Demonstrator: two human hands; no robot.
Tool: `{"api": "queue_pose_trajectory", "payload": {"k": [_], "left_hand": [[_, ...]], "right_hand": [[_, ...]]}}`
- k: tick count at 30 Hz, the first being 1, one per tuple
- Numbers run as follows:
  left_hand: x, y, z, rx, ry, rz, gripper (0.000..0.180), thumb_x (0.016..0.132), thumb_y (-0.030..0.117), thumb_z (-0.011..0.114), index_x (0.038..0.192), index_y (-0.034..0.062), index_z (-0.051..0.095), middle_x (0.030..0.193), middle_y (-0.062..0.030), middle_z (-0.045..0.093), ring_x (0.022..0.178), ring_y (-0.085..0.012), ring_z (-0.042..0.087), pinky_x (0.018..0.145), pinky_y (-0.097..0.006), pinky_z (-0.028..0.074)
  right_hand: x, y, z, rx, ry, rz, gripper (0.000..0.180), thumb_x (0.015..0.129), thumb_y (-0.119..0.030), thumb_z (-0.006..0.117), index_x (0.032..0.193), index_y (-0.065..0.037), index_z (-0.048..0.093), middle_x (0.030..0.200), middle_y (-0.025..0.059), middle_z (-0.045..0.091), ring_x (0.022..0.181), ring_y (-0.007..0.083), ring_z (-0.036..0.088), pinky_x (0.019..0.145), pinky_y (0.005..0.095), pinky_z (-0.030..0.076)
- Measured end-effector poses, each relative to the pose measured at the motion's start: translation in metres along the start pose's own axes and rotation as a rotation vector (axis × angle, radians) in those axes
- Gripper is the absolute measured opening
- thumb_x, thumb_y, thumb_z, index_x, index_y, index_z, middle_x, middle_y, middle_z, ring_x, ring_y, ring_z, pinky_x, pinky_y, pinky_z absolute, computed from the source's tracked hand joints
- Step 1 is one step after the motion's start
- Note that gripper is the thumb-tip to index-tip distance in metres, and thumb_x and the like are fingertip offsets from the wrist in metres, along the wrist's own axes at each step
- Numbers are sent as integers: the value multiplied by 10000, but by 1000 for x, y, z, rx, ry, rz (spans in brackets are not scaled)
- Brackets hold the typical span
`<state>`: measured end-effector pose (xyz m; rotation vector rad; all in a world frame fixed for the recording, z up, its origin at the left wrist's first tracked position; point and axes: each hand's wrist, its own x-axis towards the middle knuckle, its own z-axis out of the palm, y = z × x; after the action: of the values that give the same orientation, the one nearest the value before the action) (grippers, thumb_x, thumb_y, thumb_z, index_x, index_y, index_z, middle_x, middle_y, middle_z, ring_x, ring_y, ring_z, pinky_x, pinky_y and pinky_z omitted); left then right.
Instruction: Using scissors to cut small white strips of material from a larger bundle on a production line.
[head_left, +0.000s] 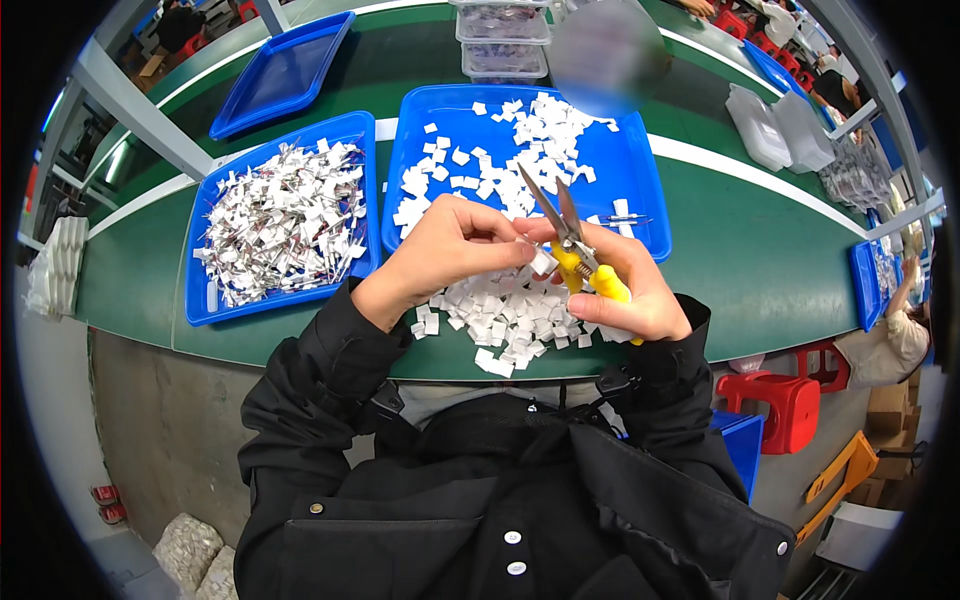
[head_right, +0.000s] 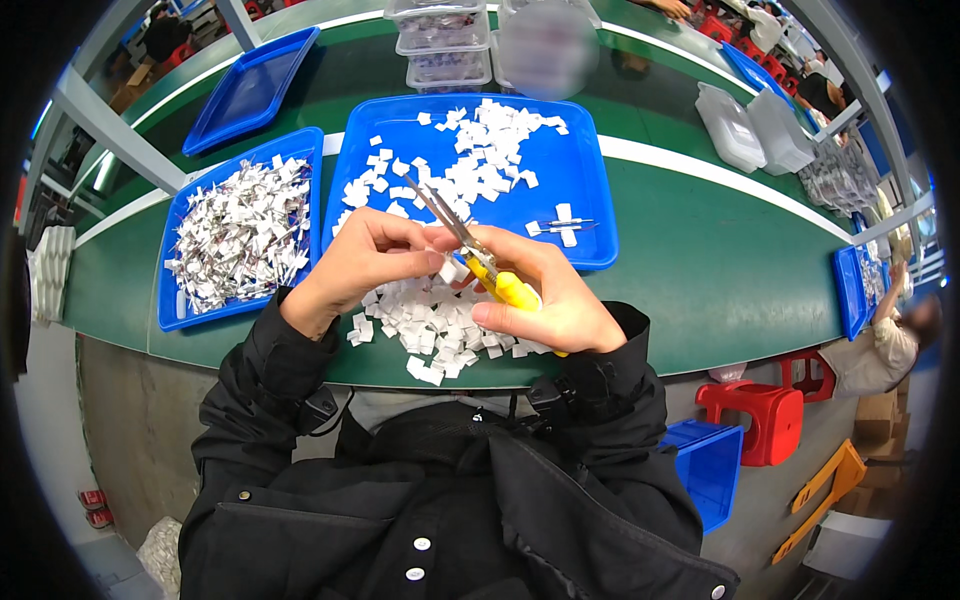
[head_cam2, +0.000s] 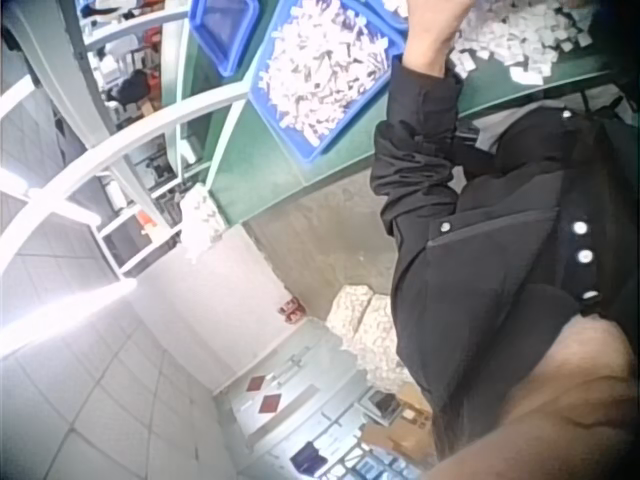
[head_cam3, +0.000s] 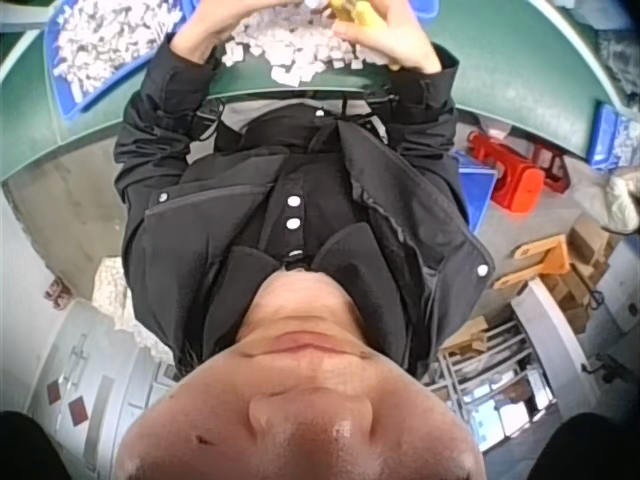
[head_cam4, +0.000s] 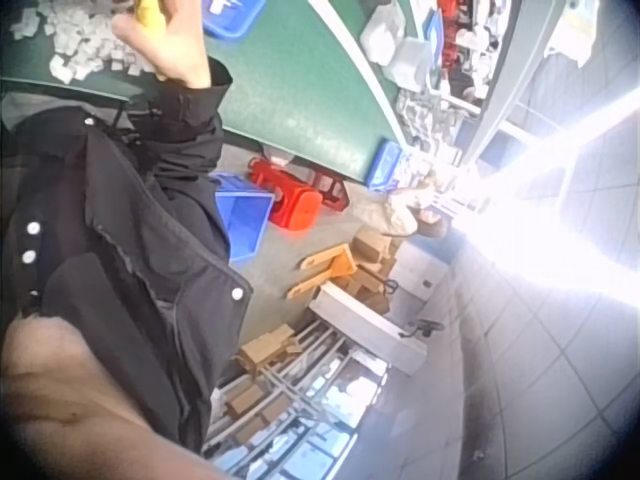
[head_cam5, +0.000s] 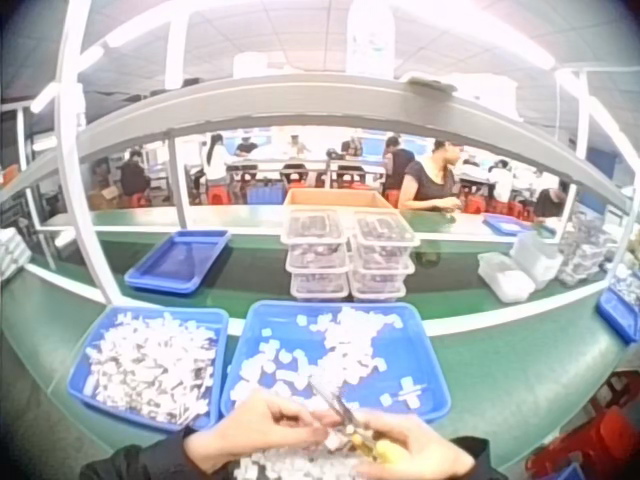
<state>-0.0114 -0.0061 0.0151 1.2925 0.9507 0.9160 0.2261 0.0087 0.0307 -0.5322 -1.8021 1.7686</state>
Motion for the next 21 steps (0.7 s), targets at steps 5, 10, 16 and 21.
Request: {"api": "queue_pose_trajectory", "payload": {"k": [5,10,16,21], "left_hand": [[-2,1,3,-83,10,-25,94,821,55,735,862,-20,697,792,-13,666,719,-52,600,657,-187,463],[-4,-1,3,-89,126,150,98,810,-2,729,891,-13,676,832,-8,649,709,-39,558,635,-186,441],[-4,-1,5,30,200,408,105,809,-34,716,894,-17,658,822,-2,613,671,-36,465,637,-196,408],[-2,-5,3,-262,248,329,109,832,35,739,909,-10,676,851,-36,675,750,-52,605,683,-188,473]], "right_hand": [[0,2,-1,-96,59,-116,634,795,-137,705,1375,-20,478,1346,101,518,1082,208,572,949,358,450],[0,-4,-1,-146,155,-156,590,800,-108,679,1355,-35,495,1342,102,513,1060,193,583,927,346,457],[1,-1,3,-211,128,-133,593,796,-70,684,1355,-27,492,1313,106,527,1065,196,578,926,340,457],[4,5,10,-323,250,-202,576,777,-44,686,1323,-8,507,1247,127,555,1081,241,568,938,353,447]]}}
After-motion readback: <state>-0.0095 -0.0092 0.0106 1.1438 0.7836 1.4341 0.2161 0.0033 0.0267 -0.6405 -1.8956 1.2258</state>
